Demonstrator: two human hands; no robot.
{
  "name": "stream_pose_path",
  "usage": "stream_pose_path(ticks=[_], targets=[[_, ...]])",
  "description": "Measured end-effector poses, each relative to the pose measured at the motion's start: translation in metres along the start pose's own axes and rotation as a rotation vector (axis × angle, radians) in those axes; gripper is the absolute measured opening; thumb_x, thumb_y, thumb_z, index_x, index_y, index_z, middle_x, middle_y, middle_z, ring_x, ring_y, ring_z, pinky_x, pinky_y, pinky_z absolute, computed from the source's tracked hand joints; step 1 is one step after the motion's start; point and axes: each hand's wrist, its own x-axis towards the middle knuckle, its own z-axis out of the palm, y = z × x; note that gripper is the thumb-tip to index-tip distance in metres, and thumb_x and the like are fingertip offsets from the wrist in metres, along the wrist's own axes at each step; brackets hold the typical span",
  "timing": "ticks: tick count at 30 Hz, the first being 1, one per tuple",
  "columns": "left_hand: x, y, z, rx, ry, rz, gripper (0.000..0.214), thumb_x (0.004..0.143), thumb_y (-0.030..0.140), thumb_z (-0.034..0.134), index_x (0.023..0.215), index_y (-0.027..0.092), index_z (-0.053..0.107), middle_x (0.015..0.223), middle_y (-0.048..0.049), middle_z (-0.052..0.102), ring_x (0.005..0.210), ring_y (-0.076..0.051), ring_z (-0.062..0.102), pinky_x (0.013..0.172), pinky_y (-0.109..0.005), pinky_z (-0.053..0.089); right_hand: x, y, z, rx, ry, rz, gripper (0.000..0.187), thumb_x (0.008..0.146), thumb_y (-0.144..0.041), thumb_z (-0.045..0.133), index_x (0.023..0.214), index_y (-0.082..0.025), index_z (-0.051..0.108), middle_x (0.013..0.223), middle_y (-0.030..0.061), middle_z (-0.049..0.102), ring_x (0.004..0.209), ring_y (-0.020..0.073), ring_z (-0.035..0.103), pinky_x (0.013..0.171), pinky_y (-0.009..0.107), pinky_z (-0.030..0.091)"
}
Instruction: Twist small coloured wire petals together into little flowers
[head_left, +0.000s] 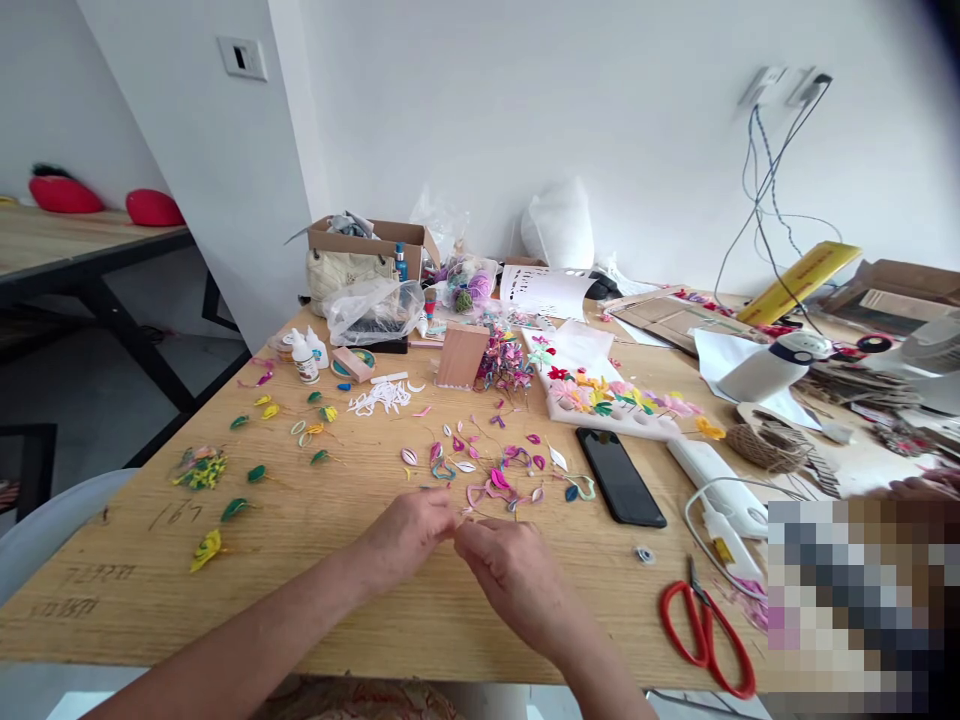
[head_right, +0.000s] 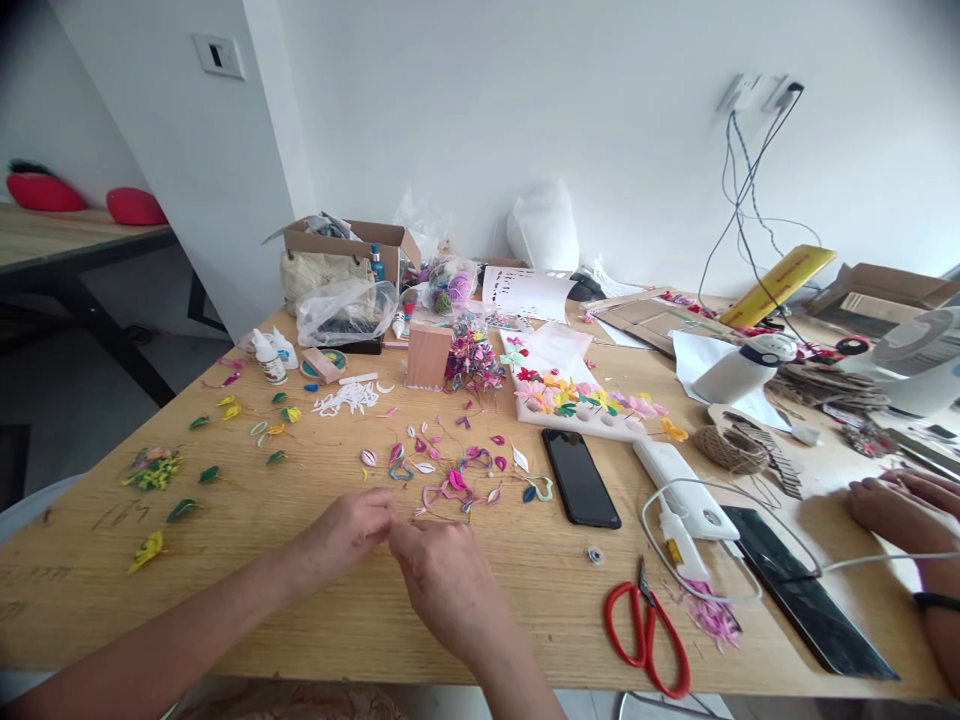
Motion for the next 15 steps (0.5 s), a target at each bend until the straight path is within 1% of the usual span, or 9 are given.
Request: stream_pose_path(ticks=[1, 3, 5, 7, 9, 10, 12, 15], targets=[[0.0, 0.002, 0.001, -0.021, -0.04, 0.027, 0.028, 0.083, 0.016, 0.041, 0.065, 0.016, 0.063, 0.065, -0.0006, 0.054, 0.062, -0.013, 0.05, 0.056, -0.021, 0.038, 0.001, 0.004, -0.006, 0.034, -0.013, -0.017, 0.022, 0.082, -0.012, 0.04, 0.064, -0.019, 0.051, 0.058, -0.0014, 0.052, 0.052, 0.0103, 0.044, 0.05, 0.021, 0.026], [0.0, 0.007, 0.001, -0.103, -0.087, 0.088, 0.026, 0.083, 0.018, 0.042, 0.07, 0.016, 0.064, 0.071, -0.0016, 0.058, 0.066, -0.013, 0.053, 0.06, -0.021, 0.039, 0.005, 0.015, -0.011, 0.194, -0.02, -0.02, 0.023, 0.083, -0.015, 0.041, 0.062, -0.018, 0.051, 0.058, -0.002, 0.051, 0.054, 0.01, 0.045, 0.052, 0.02, 0.029], [-0.001, 0.012, -0.001, -0.184, -0.065, 0.123, 0.023, 0.083, 0.018, 0.045, 0.073, 0.016, 0.065, 0.073, -0.0028, 0.059, 0.068, -0.013, 0.054, 0.063, -0.021, 0.04, 0.007, 0.028, -0.007, 0.428, 0.007, 0.012, 0.024, 0.083, -0.021, 0.043, 0.06, -0.017, 0.05, 0.058, -0.0021, 0.049, 0.056, 0.0104, 0.045, 0.055, 0.02, 0.032], [-0.002, 0.014, -0.004, -0.242, 0.034, 0.097, 0.02, 0.08, 0.016, 0.049, 0.069, 0.015, 0.064, 0.069, -0.0024, 0.056, 0.065, -0.012, 0.052, 0.061, -0.02, 0.039, 0.007, 0.037, 0.004, 0.642, 0.075, 0.08, 0.022, 0.082, -0.026, 0.046, 0.063, -0.017, 0.051, 0.059, -0.002, 0.047, 0.058, 0.0112, 0.043, 0.056, 0.021, 0.033], [-0.002, 0.013, -0.006, -0.271, 0.176, 0.021, 0.017, 0.078, 0.014, 0.052, 0.064, 0.014, 0.063, 0.063, -0.0005, 0.051, 0.061, -0.011, 0.049, 0.059, -0.02, 0.038, 0.004, 0.038, 0.017, 0.769, 0.152, 0.15, 0.021, 0.08, -0.031, 0.048, 0.064, -0.017, 0.05, 0.058, -0.0028, 0.042, 0.056, 0.0111, 0.039, 0.054, 0.022, 0.032], [-0.002, 0.012, -0.007, -0.276, 0.235, -0.016, 0.017, 0.077, 0.013, 0.053, 0.062, 0.014, 0.061, 0.061, 0.0004, 0.049, 0.059, -0.011, 0.048, 0.057, -0.02, 0.037, 0.003, 0.036, 0.023, 0.795, 0.182, 0.175, 0.021, 0.079, -0.032, 0.048, 0.063, -0.018, 0.049, 0.057, -0.0033, 0.04, 0.055, 0.0108, 0.037, 0.053, 0.022, 0.031], [-0.001, 0.009, -0.006, -0.276, 0.316, -0.078, 0.017, 0.075, 0.013, 0.053, 0.061, 0.014, 0.061, 0.059, 0.0014, 0.046, 0.058, -0.011, 0.045, 0.056, -0.02, 0.035, 0.0, 0.029, 0.032, 0.79, 0.23, 0.205, 0.024, 0.08, -0.033, 0.047, 0.061, -0.018, 0.046, 0.055, -0.004, 0.035, 0.053, 0.0104, 0.033, 0.051, 0.022, 0.028], [0.0, 0.007, -0.004, -0.283, 0.359, -0.125, 0.016, 0.074, 0.012, 0.054, 0.061, 0.014, 0.061, 0.059, 0.0017, 0.045, 0.057, -0.011, 0.044, 0.055, -0.02, 0.034, -0.002, 0.021, 0.039, 0.73, 0.288, 0.228, 0.024, 0.08, -0.033, 0.046, 0.061, -0.018, 0.046, 0.055, -0.004, 0.034, 0.053, 0.0105, 0.032, 0.051, 0.022, 0.026]])
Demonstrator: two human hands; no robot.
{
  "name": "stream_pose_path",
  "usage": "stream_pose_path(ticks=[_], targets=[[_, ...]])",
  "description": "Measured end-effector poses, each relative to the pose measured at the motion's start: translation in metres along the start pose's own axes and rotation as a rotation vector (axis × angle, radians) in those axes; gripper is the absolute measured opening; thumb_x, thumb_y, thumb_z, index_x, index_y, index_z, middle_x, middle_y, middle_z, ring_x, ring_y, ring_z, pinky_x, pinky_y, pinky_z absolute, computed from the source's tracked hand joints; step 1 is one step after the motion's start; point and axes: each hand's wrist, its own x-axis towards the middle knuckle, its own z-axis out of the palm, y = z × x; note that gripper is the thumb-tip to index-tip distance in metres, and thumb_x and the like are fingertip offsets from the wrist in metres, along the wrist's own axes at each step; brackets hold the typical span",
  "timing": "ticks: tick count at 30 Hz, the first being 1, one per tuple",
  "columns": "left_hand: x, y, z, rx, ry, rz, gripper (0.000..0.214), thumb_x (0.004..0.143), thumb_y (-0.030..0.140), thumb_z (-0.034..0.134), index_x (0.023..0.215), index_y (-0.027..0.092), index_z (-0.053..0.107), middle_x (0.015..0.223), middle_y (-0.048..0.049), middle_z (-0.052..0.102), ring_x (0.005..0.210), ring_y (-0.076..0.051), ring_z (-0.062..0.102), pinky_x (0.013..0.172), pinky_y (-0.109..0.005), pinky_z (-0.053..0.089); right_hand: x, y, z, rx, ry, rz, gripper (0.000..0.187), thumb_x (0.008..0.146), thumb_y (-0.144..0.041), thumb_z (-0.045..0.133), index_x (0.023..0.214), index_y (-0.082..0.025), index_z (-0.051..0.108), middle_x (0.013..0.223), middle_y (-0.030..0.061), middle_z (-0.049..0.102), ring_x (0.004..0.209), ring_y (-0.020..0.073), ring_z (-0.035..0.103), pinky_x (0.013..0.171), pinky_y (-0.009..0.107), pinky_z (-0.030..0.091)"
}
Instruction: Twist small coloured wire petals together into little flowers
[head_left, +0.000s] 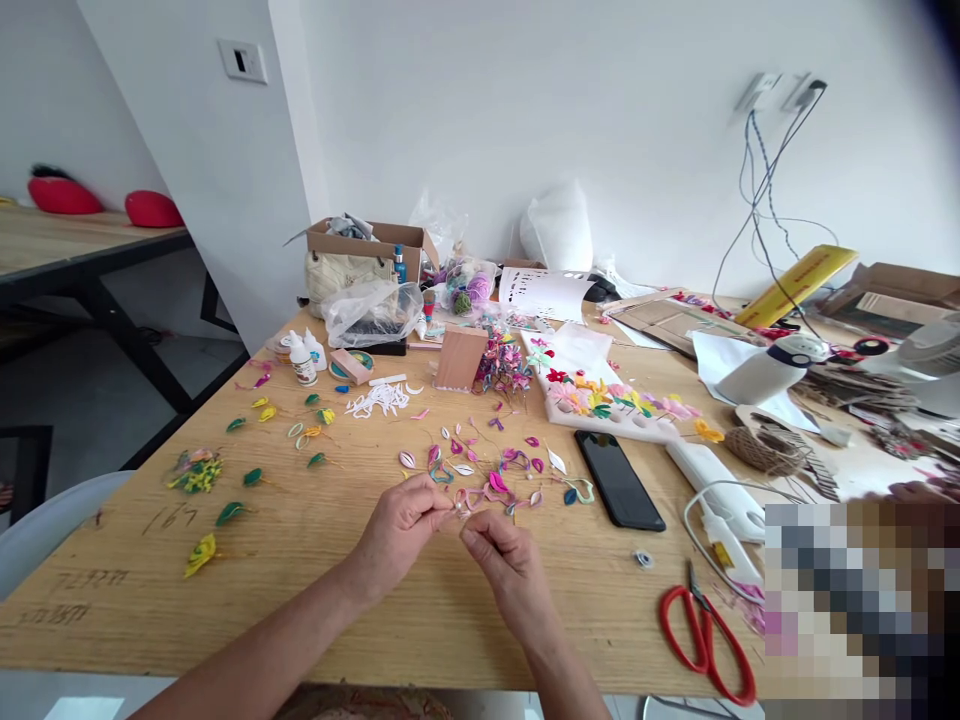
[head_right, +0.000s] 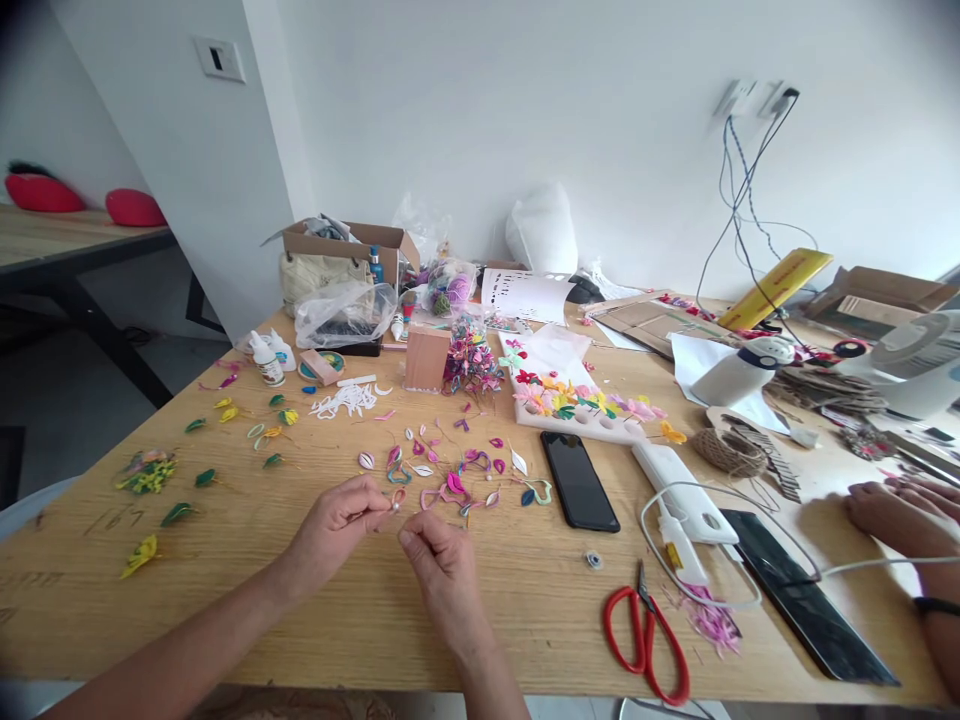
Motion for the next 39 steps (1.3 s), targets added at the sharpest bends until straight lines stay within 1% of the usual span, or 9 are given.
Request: stream_pose_path(ticks=[6, 13, 21, 27, 30, 32, 35, 37, 39], targets=[[-0.002, 0.003, -0.001, -0.055, -0.015, -0.046, 0.015, 0.073, 0.013, 0.055, 0.06, 0.014, 0.064, 0.057, 0.002, 0.045, 0.057, -0.011, 0.044, 0.055, -0.02, 0.035, -0.001, 0.001, 0.004, 0.015, 0.034, 0.019, 0.024, 0.079, -0.033, 0.046, 0.061, -0.018, 0.047, 0.055, -0.0044, 0.033, 0.054, 0.0103, 0.032, 0.052, 0.021, 0.025], [-0.006, 0.004, 0.001, -0.096, -0.001, -0.028, 0.014, 0.072, 0.015, 0.056, 0.064, 0.015, 0.067, 0.058, 0.0019, 0.044, 0.055, -0.01, 0.044, 0.052, -0.02, 0.035, -0.011, 0.001, 0.004, 0.075, 0.036, 0.073, 0.027, 0.077, -0.035, 0.048, 0.057, -0.018, 0.044, 0.054, -0.0048, 0.031, 0.053, 0.0102, 0.03, 0.051, 0.021, 0.024], [-0.013, 0.008, 0.005, -0.184, -0.055, 0.038, 0.014, 0.074, 0.011, 0.056, 0.067, 0.017, 0.067, 0.06, 0.0015, 0.047, 0.057, -0.01, 0.046, 0.053, -0.018, 0.037, -0.028, 0.002, -0.012, 0.143, 0.045, 0.141, 0.029, 0.077, -0.04, 0.049, 0.058, -0.018, 0.043, 0.056, -0.0049, 0.032, 0.054, 0.0096, 0.03, 0.051, 0.021, 0.026], [-0.016, 0.009, 0.005, -0.205, -0.087, 0.074, 0.015, 0.073, 0.009, 0.056, 0.066, 0.017, 0.067, 0.06, 0.0018, 0.046, 0.055, -0.009, 0.046, 0.051, -0.017, 0.038, -0.046, 0.0, -0.034, -0.125, 0.034, 0.175, 0.028, 0.08, -0.036, 0.047, 0.06, -0.016, 0.051, 0.052, -0.0044, 0.039, 0.05, 0.0091, 0.037, 0.049, 0.02, 0.029], [-0.018, 0.004, 0.004, -0.206, -0.087, 0.094, 0.015, 0.074, 0.008, 0.055, 0.067, 0.017, 0.066, 0.061, 0.0017, 0.047, 0.055, -0.009, 0.048, 0.052, -0.017, 0.039, -0.054, -0.005, -0.054, -0.269, 0.044, 0.202, 0.025, 0.081, -0.033, 0.045, 0.07, -0.017, 0.06, 0.056, -0.0008, 0.053, 0.054, 0.0121, 0.05, 0.052, 0.02, 0.038], [-0.017, 0.0, 0.003, -0.199, -0.086, 0.107, 0.015, 0.074, 0.008, 0.055, 0.07, 0.018, 0.065, 0.062, 0.0016, 0.048, 0.056, -0.009, 0.048, 0.053, -0.017, 0.04, -0.059, -0.007, -0.072, -0.392, 0.111, 0.188, 0.023, 0.081, -0.031, 0.045, 0.079, -0.017, 0.062, 0.072, 0.0041, 0.062, 0.069, 0.0162, 0.057, 0.063, 0.023, 0.043], [-0.015, -0.006, 0.001, -0.187, -0.093, 0.144, 0.014, 0.075, 0.009, 0.055, 0.074, 0.018, 0.065, 0.064, 0.0016, 0.048, 0.057, -0.008, 0.048, 0.053, -0.017, 0.039, -0.065, -0.006, -0.101, -0.602, 0.27, 0.149, 0.023, 0.08, -0.029, 0.043, 0.083, -0.019, 0.063, 0.091, 0.0082, 0.064, 0.085, 0.0197, 0.058, 0.074, 0.028, 0.045], [-0.013, -0.008, -0.002, -0.169, -0.104, 0.162, 0.014, 0.076, 0.009, 0.055, 0.076, 0.018, 0.065, 0.066, 0.0013, 0.049, 0.057, -0.008, 0.049, 0.053, -0.016, 0.039, -0.067, -0.006, -0.116, -0.737, 0.364, 0.131, 0.024, 0.08, -0.027, 0.039, 0.082, -0.02, 0.062, 0.097, 0.0083, 0.063, 0.087, 0.0206, 0.059, 0.073, 0.029, 0.046], [-0.011, -0.008, -0.004, -0.147, -0.12, 0.174, 0.014, 0.076, 0.01, 0.054, 0.076, 0.018, 0.065, 0.066, 0.001, 0.049, 0.058, -0.008, 0.049, 0.053, -0.017, 0.039, -0.065, -0.007, -0.124, -0.83, 0.408, 0.126, 0.026, 0.079, -0.025, 0.036, 0.082, -0.021, 0.061, 0.098, 0.0076, 0.062, 0.085, 0.0204, 0.06, 0.069, 0.03, 0.047]])
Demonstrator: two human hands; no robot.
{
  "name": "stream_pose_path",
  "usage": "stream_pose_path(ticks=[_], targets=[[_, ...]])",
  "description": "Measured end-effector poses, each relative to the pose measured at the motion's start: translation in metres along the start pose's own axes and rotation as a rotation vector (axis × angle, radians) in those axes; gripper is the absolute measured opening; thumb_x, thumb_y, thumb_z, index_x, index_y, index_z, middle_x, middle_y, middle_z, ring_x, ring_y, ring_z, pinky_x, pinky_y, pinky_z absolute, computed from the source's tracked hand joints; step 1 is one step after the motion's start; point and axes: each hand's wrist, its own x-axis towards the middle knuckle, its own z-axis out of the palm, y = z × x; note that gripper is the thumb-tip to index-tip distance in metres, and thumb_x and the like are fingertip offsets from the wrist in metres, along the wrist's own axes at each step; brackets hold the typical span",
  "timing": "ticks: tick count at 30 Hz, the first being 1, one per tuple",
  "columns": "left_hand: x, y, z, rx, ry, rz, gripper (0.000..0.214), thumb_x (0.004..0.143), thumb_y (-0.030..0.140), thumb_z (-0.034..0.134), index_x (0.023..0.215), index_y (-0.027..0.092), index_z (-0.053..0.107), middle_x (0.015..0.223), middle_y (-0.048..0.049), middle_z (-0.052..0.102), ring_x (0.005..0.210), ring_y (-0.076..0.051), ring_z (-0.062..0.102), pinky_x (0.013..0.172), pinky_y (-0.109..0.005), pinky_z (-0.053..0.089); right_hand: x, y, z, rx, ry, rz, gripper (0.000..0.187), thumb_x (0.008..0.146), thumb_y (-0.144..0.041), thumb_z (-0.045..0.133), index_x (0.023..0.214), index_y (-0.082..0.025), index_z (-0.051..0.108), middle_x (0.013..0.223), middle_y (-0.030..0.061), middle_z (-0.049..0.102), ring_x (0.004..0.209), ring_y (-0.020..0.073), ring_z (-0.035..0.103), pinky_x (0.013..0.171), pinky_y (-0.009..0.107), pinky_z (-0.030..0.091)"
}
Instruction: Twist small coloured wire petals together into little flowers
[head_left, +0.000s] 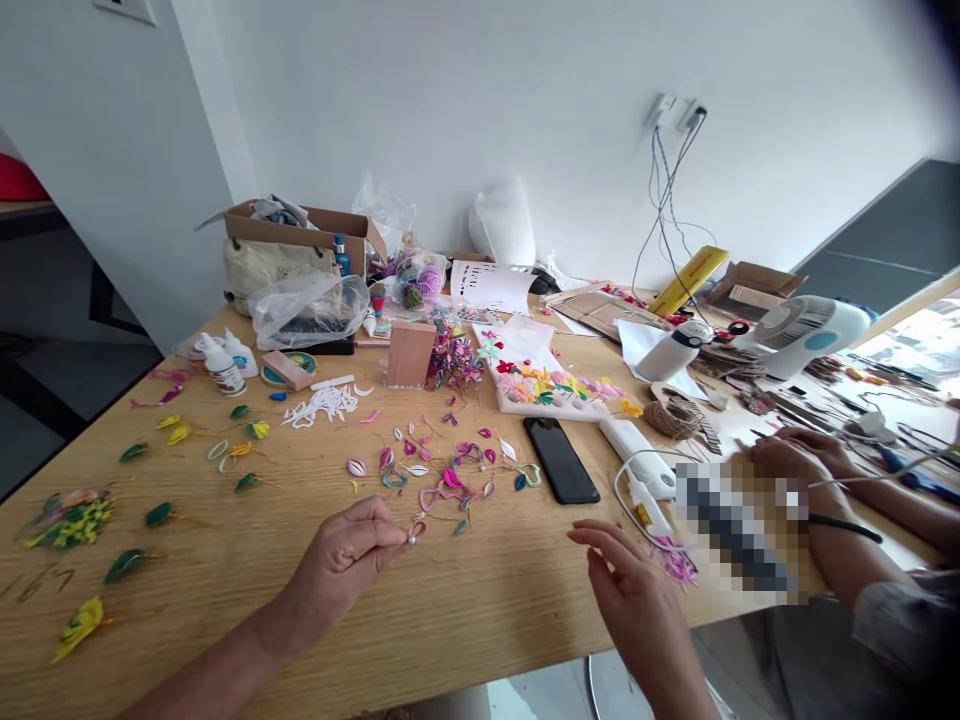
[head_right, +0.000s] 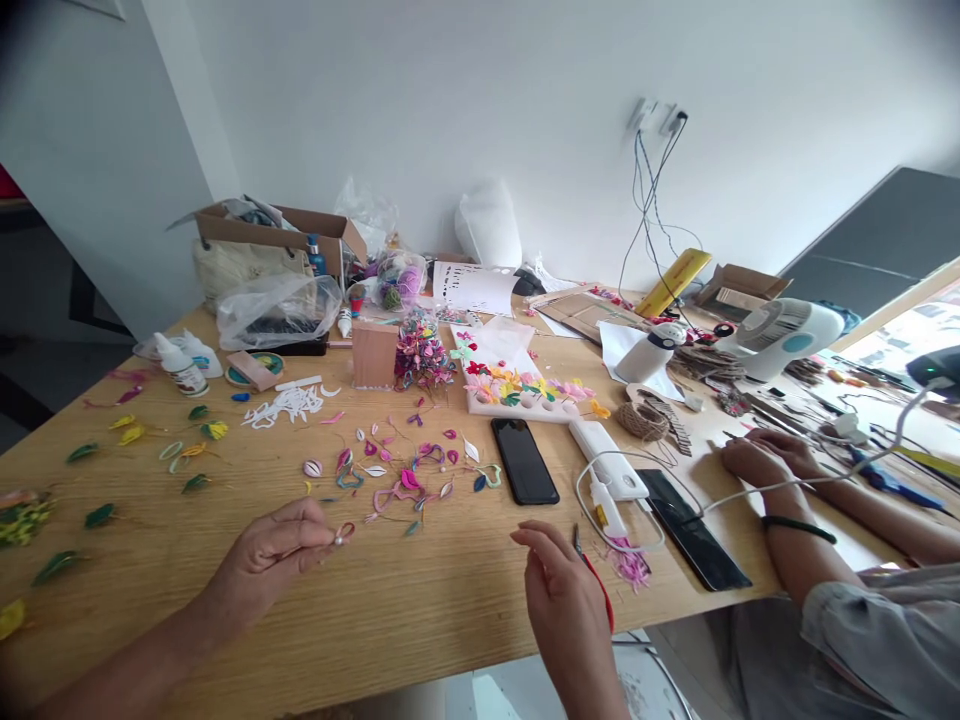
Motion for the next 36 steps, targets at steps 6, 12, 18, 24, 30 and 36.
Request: stream_pose_path(ticks=[6, 12, 18, 24, 30, 36], targets=[[0.003, 0.004, 0.003, 0.031, -0.046, 0.042, 0.016, 0.079, 0.013, 0.051, 0.073, 0.015, 0.066, 0.062, 0.0005, 0.047, 0.056, -0.009, 0.047, 0.053, -0.017, 0.039, 0.021, -0.024, 0.017, -0.005, -0.125, -0.088, 0.025, 0.079, -0.024, 0.037, 0.083, -0.021, 0.061, 0.093, 0.0062, 0.063, 0.085, 0.0191, 0.059, 0.07, 0.029, 0.045], [0.003, 0.003, 0.014, 0.091, -0.108, 0.036, 0.019, 0.08, 0.018, 0.05, 0.076, 0.016, 0.069, 0.062, -0.0007, 0.048, 0.055, -0.009, 0.046, 0.052, -0.018, 0.038, 0.04, -0.047, 0.046, 0.004, -0.298, -0.17, 0.023, 0.077, -0.019, 0.04, 0.08, -0.02, 0.063, 0.087, 0.0061, 0.064, 0.083, 0.02, 0.058, 0.073, 0.03, 0.043], [-0.003, -0.011, 0.022, 0.099, -0.097, 0.02, 0.02, 0.08, 0.022, 0.052, 0.073, 0.015, 0.069, 0.061, -0.0007, 0.047, 0.054, -0.009, 0.046, 0.052, -0.019, 0.038, 0.052, -0.054, 0.059, -0.013, -0.362, -0.187, 0.022, 0.076, -0.018, 0.043, 0.08, -0.021, 0.064, 0.09, 0.0067, 0.064, 0.086, 0.0217, 0.057, 0.075, 0.031, 0.041], [-0.005, -0.013, 0.02, 0.074, -0.111, 0.001, 0.021, 0.081, 0.023, 0.051, 0.073, 0.014, 0.069, 0.06, -0.0008, 0.046, 0.054, -0.009, 0.046, 0.052, -0.018, 0.038, 0.065, -0.057, 0.062, -0.023, -0.35, -0.174, 0.018, 0.075, -0.019, 0.045, 0.076, -0.02, 0.063, 0.084, 0.0056, 0.064, 0.084, 0.0213, 0.057, 0.074, 0.031, 0.041], [-0.002, -0.01, 0.019, 0.069, -0.118, 0.043, 0.023, 0.082, 0.023, 0.049, 0.073, 0.014, 0.069, 0.058, -0.0008, 0.046, 0.052, -0.008, 0.045, 0.049, -0.017, 0.036, 0.059, -0.042, 0.062, 0.005, -0.186, -0.03, 0.018, 0.075, -0.026, 0.045, 0.073, -0.021, 0.062, 0.08, 0.0043, 0.065, 0.078, 0.0208, 0.059, 0.069, 0.03, 0.043], [-0.003, -0.013, 0.019, 0.069, -0.142, 0.024, 0.022, 0.082, 0.021, 0.049, 0.067, 0.016, 0.065, 0.058, 0.0011, 0.043, 0.051, -0.007, 0.043, 0.048, -0.015, 0.035, 0.041, -0.025, 0.066, 0.073, -0.052, 0.04, 0.024, 0.077, -0.028, 0.039, 0.074, -0.019, 0.062, 0.078, 0.0071, 0.066, 0.069, 0.0207, 0.061, 0.062, 0.03, 0.045]])
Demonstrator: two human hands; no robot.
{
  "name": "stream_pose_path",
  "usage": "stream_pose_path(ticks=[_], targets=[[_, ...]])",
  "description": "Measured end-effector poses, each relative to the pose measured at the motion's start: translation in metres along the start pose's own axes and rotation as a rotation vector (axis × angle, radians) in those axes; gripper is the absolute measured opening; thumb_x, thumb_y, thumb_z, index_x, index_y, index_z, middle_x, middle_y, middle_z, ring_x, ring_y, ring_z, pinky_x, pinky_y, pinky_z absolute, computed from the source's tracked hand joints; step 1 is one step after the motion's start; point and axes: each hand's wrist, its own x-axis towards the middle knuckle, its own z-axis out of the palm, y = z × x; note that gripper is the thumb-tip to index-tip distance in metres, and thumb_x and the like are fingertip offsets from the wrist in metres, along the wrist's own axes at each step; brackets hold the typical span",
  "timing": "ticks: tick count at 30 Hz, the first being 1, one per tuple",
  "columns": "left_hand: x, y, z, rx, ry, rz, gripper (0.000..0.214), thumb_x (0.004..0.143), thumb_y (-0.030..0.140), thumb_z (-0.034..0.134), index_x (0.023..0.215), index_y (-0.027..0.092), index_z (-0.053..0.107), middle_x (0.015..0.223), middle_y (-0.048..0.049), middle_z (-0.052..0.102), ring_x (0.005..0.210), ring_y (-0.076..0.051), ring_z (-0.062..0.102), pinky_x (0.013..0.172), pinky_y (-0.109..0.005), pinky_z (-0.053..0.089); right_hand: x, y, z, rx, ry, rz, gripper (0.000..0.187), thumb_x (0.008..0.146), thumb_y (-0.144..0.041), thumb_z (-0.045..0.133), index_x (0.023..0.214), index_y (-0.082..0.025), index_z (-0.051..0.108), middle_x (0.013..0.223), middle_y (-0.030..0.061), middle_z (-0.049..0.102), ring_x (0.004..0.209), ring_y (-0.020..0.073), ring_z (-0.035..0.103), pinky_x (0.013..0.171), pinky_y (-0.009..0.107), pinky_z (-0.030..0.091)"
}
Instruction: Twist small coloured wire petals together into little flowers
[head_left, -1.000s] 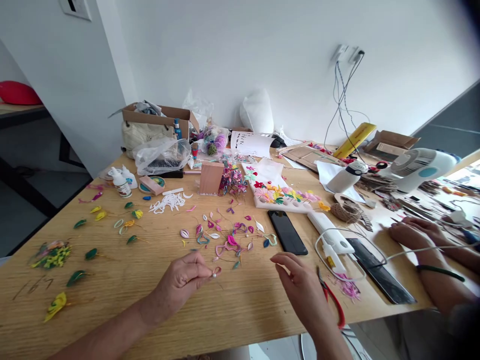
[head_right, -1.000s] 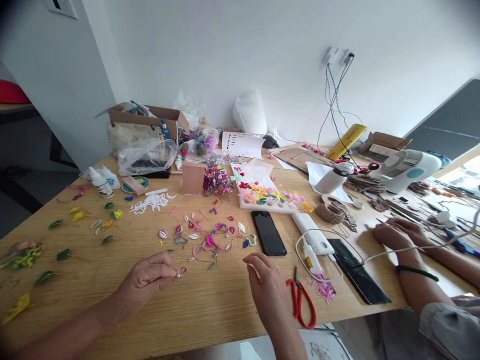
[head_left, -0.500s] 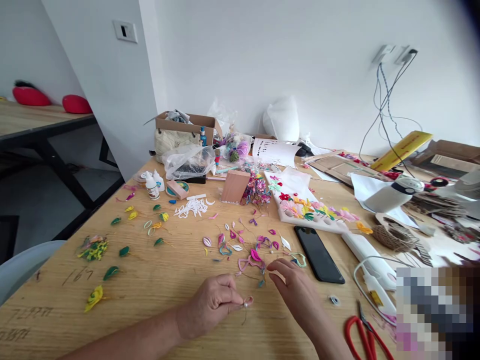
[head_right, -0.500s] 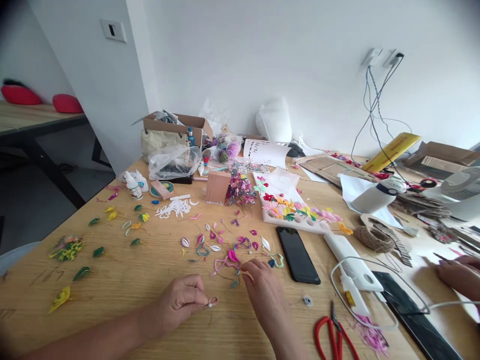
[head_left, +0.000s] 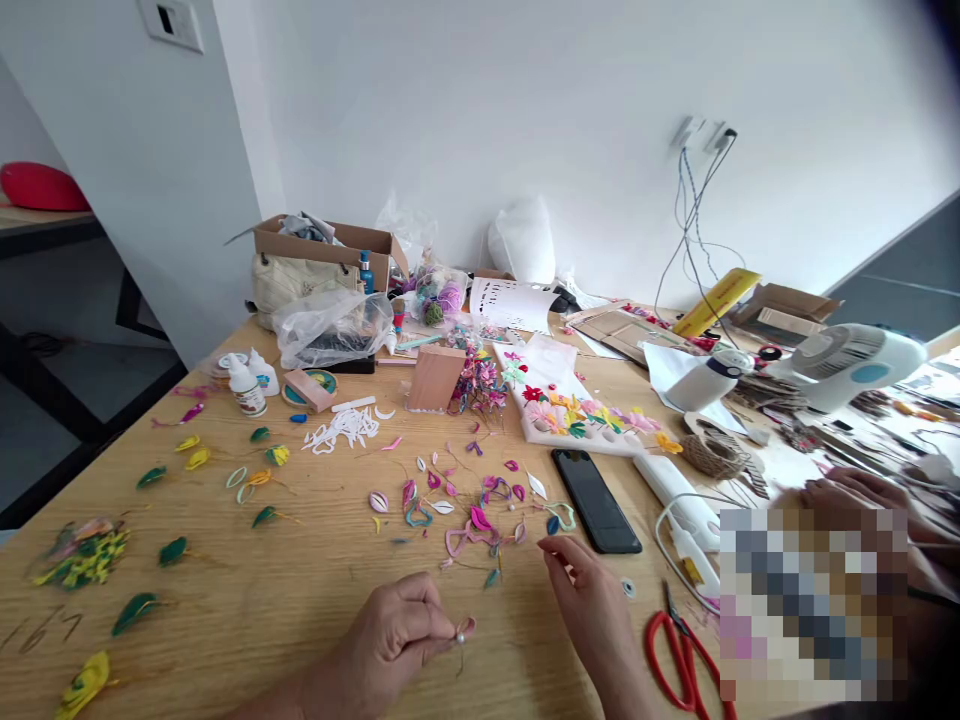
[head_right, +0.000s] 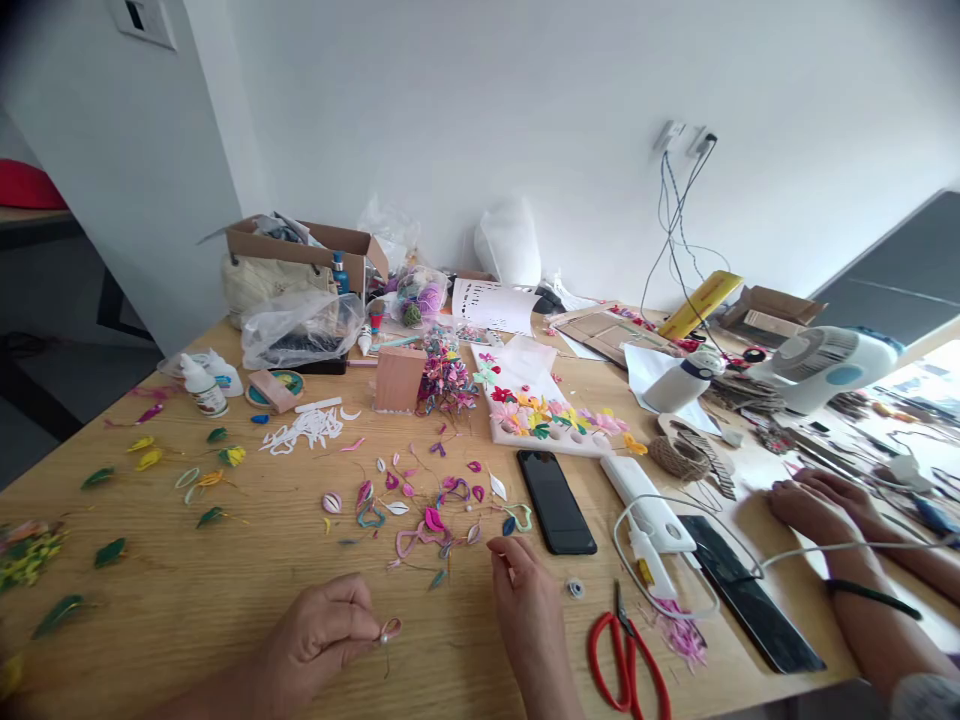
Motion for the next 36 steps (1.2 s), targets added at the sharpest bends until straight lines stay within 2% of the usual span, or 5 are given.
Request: stream_pose_path(ticks=[7, 14, 21, 27, 36], targets=[[-0.003, -0.009, 0.001, -0.017, -0.01, 0.0, 0.02, 0.081, 0.015, 0.049, 0.065, 0.014, 0.061, 0.06, 0.0015, 0.042, 0.053, -0.007, 0.044, 0.052, -0.014, 0.037, 0.01, 0.006, -0.009, -0.037, 0.008, 0.017, 0.025, 0.075, -0.024, 0.039, 0.075, -0.02, 0.063, 0.082, 0.0066, 0.067, 0.075, 0.0206, 0.062, 0.066, 0.03, 0.046], [-0.002, -0.011, 0.0, 0.013, 0.001, 0.03, 0.018, 0.08, 0.014, 0.05, 0.065, 0.015, 0.06, 0.06, 0.0025, 0.04, 0.05, -0.006, 0.043, 0.048, -0.013, 0.035, 0.037, -0.006, -0.034, -0.255, -0.057, 0.075, 0.027, 0.077, -0.02, 0.038, 0.082, -0.021, 0.065, 0.089, 0.004, 0.066, 0.078, 0.02, 0.061, 0.066, 0.028, 0.042], [-0.004, -0.012, -0.001, 0.049, -0.018, 0.034, 0.018, 0.081, 0.015, 0.049, 0.068, 0.017, 0.062, 0.058, 0.0024, 0.042, 0.05, -0.006, 0.045, 0.048, -0.014, 0.037, 0.024, 0.006, -0.038, -0.439, -0.06, 0.158, 0.029, 0.079, -0.018, 0.037, 0.084, -0.022, 0.066, 0.087, 0.0052, 0.067, 0.078, 0.021, 0.061, 0.062, 0.028, 0.039], [-0.005, -0.014, 0.0, 0.018, -0.041, 0.021, 0.015, 0.079, 0.013, 0.05, 0.072, 0.018, 0.063, 0.06, 0.0018, 0.045, 0.052, -0.007, 0.048, 0.051, -0.014, 0.039, 0.016, 0.015, -0.03, -0.354, -0.096, 0.132, 0.027, 0.075, -0.017, 0.041, 0.083, -0.021, 0.067, 0.087, 0.0049, 0.067, 0.08, 0.0207, 0.061, 0.067, 0.027, 0.041], [-0.001, -0.006, -0.002, -0.032, -0.018, -0.017, 0.018, 0.081, 0.015, 0.049, 0.069, 0.016, 0.063, 0.06, 0.0016, 0.043, 0.052, -0.007, 0.045, 0.05, -0.015, 0.038, 0.012, -0.006, -0.005, -0.079, -0.15, -0.03, 0.028, 0.076, -0.017, 0.04, 0.089, -0.018, 0.064, 0.092, 0.0069, 0.063, 0.077, 0.0189, 0.06, 0.07, 0.03, 0.045]])
